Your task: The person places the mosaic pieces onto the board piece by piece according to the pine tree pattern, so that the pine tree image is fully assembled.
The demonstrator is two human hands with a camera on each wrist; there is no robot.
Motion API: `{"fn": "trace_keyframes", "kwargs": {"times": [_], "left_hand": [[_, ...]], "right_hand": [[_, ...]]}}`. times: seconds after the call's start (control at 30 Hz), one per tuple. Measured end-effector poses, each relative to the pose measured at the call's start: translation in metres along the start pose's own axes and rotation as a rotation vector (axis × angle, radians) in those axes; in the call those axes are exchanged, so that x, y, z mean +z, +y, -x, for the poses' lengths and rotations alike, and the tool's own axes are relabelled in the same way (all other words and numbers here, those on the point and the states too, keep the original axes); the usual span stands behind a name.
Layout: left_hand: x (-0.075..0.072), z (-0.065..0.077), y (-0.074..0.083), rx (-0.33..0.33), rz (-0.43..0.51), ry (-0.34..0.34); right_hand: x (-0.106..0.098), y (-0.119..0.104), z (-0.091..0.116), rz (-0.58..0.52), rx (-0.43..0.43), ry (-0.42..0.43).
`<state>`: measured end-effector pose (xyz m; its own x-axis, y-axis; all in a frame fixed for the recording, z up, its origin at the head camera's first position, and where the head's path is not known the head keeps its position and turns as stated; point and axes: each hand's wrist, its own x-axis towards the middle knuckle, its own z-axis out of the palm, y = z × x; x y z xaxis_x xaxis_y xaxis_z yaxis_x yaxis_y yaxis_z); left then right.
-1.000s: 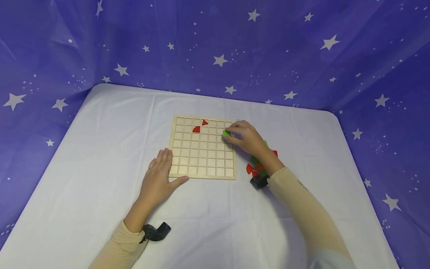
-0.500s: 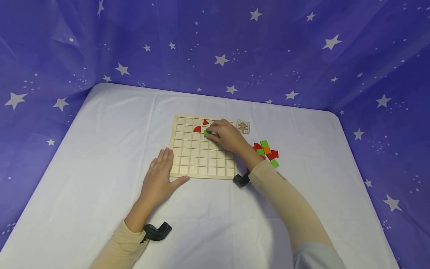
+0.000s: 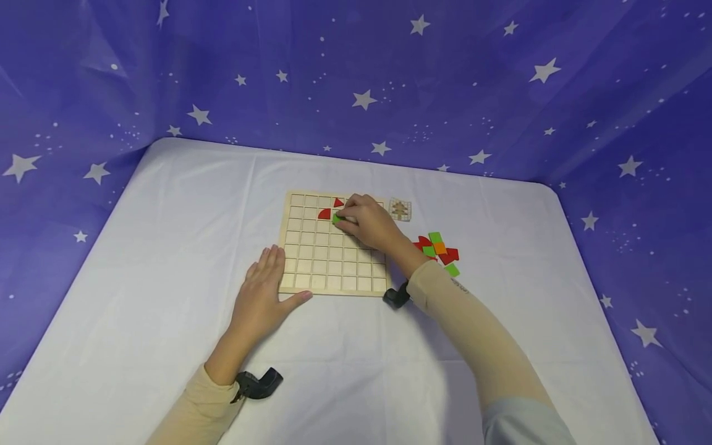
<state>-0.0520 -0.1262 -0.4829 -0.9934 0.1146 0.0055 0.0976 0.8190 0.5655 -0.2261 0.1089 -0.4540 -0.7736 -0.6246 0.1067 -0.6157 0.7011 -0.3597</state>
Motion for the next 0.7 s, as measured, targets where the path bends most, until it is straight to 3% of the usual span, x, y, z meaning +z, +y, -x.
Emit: {"fn": "trace_keyframes", "kwargs": {"times": [0.47, 0.7], "left_hand": [[-0.0013, 0.0003, 0.0005, 0.000, -0.006, 0.005], [-0.0012, 0.0003, 0.0009, -0.001, -0.001, 0.004]], "right_hand": [[0.0030, -0.0019, -0.0024, -0.029, 0.046, 0.033], [0.0060, -0.0006, -0.0011, -0.191, 0.138, 0.048]]}}
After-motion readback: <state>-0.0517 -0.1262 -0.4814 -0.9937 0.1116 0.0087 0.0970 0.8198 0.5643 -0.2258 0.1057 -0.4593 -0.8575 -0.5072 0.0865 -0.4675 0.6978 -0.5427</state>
